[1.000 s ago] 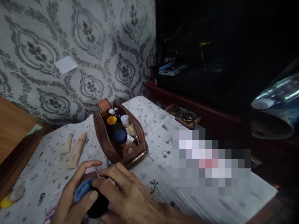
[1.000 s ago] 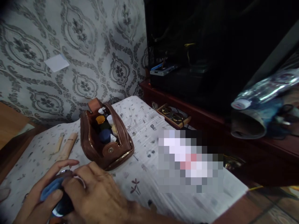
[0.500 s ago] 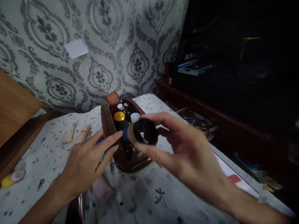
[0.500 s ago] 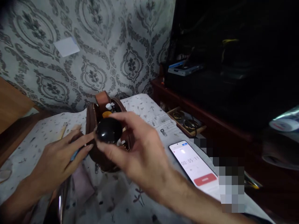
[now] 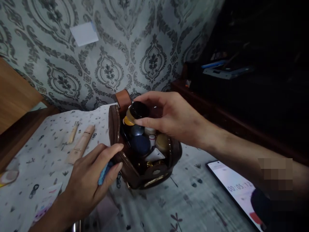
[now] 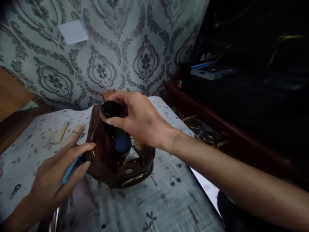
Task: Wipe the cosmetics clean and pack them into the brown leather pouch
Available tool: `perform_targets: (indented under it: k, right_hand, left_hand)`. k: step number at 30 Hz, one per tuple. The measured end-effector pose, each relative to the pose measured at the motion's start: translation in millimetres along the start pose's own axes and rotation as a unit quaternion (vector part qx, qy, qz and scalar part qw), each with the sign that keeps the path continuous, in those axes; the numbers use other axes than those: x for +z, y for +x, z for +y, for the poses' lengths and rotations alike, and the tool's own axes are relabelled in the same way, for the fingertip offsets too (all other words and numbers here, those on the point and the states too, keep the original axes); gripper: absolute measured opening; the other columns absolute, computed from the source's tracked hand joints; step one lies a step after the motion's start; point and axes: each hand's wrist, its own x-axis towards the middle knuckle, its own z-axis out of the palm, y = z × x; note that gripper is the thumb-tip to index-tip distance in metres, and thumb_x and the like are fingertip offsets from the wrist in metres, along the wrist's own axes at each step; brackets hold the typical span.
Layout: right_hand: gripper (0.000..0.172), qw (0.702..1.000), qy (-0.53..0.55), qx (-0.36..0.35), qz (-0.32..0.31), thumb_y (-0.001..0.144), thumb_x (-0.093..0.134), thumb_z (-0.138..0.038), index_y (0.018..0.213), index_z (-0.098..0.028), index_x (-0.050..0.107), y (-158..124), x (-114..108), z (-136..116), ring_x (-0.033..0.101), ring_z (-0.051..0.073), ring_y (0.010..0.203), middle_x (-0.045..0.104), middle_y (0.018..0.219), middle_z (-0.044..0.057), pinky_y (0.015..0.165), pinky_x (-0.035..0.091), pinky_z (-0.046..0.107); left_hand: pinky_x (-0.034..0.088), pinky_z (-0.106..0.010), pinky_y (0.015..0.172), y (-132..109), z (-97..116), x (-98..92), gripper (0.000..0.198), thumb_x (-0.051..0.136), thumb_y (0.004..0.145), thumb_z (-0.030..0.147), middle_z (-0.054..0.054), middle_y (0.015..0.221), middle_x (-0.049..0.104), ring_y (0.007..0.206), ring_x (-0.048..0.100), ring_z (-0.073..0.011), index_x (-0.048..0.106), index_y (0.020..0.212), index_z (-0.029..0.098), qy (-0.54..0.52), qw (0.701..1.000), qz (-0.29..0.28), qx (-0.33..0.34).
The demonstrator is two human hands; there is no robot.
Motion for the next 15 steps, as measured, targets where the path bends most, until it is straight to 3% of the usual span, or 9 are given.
perform_targets:
  k: [5, 11, 15]
  right_hand:
    - [0.026, 0.992, -0.108, 0.021, -0.064, 0.075, 0.075, -0.018, 0.1, -0.019, 0.069, 17.9, 10.5, 6.6, 0.065, 0.018, 0.085, 0.069, 0.087, 0.001, 0.078, 0.052, 0.03]
    - [0.038, 0.971, -0.186, 0.018, -0.153, 0.075, 0.075, -0.023, 0.112, -0.018, 0.066, 23.9, 25.5, 15.2, 0.062, 0.018, 0.091, 0.065, 0.096, 0.002, 0.078, 0.046, 0.028]
    - [0.03, 0.955, -0.199, 0.004, -0.22, 0.075, 0.072, -0.021, 0.104, -0.016, 0.066, 24.7, 34.0, 15.7, 0.06, 0.019, 0.093, 0.065, 0.099, 0.005, 0.075, 0.044, 0.027]
  left_hand:
    - [0.053, -0.023, 0.067, -3.2, -2.2, 5.0, 0.03, 0.048, 0.095, 0.019, -0.003, 0.089, 0.064, 0.074, 0.064, -0.0143, 0.054, 0.125, 0.019, -0.03, 0.999, 0.023, 0.01]
    - [0.052, -0.022, 0.063, -6.6, -5.4, 6.0, 0.031, 0.049, 0.095, 0.021, -0.004, 0.095, 0.066, 0.078, 0.065, -0.0143, 0.055, 0.126, 0.019, -0.023, 0.999, 0.032, 0.013]
    - [0.053, -0.023, 0.064, -7.4, -3.1, 2.5, 0.032, 0.048, 0.096, 0.022, -0.004, 0.093, 0.067, 0.079, 0.065, -0.0143, 0.055, 0.127, 0.021, -0.021, 1.0, 0.018, -0.006]
